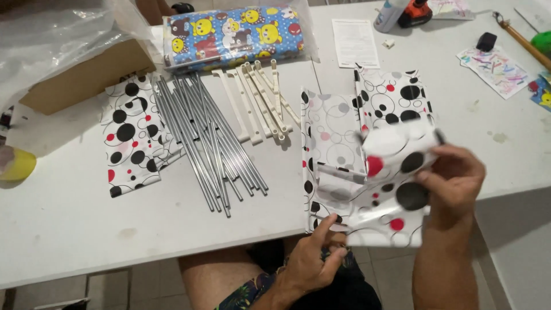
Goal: Assembling a modular storage rack using metal poles, plastic connectors, and fabric panels.
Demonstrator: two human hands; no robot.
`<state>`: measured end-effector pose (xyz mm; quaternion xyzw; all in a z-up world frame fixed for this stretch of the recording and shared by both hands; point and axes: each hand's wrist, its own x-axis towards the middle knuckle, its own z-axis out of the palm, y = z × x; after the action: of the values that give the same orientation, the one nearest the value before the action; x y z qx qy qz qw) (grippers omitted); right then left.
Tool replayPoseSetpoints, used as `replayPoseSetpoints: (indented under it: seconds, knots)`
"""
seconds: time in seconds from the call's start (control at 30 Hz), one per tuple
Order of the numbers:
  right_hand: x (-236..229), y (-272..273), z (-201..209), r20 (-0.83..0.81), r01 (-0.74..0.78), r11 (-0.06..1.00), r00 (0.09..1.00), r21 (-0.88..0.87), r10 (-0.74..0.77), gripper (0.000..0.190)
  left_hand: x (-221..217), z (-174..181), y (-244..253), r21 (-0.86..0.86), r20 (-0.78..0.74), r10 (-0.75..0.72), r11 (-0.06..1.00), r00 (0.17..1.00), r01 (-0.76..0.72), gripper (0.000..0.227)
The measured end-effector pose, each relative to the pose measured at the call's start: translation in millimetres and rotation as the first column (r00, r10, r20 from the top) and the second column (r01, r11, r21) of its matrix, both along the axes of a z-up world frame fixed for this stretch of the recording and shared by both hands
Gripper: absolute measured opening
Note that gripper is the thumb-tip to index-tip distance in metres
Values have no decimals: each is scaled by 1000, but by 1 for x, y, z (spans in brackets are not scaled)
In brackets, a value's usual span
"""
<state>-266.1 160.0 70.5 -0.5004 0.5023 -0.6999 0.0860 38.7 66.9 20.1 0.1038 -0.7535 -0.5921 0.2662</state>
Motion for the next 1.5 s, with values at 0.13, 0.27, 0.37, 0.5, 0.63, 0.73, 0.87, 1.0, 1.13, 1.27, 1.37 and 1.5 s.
replayPoseSetpoints:
  seconds: [0.13, 0.27, 0.37, 0.5, 0.63, 0.73, 0.87, 1.0, 1.13, 1.27, 1.37, 1.5]
  knots:
    - [-60, -10, 1, 0, 95, 995, 995, -31, -95, 55, 5, -3, -5, -55, 72, -30, 998, 997, 34, 62]
    - [-77, -20, -15, 329, 155, 970, 921, 186, -210, 55, 2, -13, -18, -358, -35, 157, 920, 987, -159, 37]
    - [-73, -22, -19, 342, 173, 950, 903, 260, -258, 55, -19, -23, -42, -498, -25, 231, 841, 973, -212, 38]
    - [-45, -5, -1, 350, 87, 974, 923, 212, -158, 55, -39, -18, -56, -561, 41, 179, 818, 983, -125, 51]
    - [-17, 18, -1, 395, -37, 990, 919, 136, -20, 66, -48, -17, -66, -615, 386, 107, 770, 916, 169, 55]
    - [18, 11, -13, 490, -149, 978, 870, 146, 59, 70, -46, -15, -66, -557, 557, 92, 779, 825, 289, 52]
    - [52, -4, -42, 169, 51, 674, 952, 737, -256, 76, -42, -24, -63, -554, 543, 101, 790, 834, 265, 50]
    - [78, -19, -36, -169, 216, 317, 971, 923, -171, 78, -39, -31, -70, -540, 451, 95, 821, 887, 187, 36]
    - [93, -22, -30, -216, 244, 311, 969, 918, -123, 81, -49, -43, -81, -513, 389, 132, 853, 912, 95, 32]
    - [96, -21, -45, -360, 362, 299, 931, 883, -63, 79, -89, -42, -96, -670, 326, 309, 742, 894, -12, 34]
    - [103, -22, -40, -387, 385, 277, 921, 880, -50, 79, -133, -67, -105, -769, 291, 353, 639, 889, -2, 40]
    - [126, -32, -13, -355, 365, 113, 929, 924, -101, 84, -142, -22, -113, -653, 473, 243, 742, 847, 151, 24]
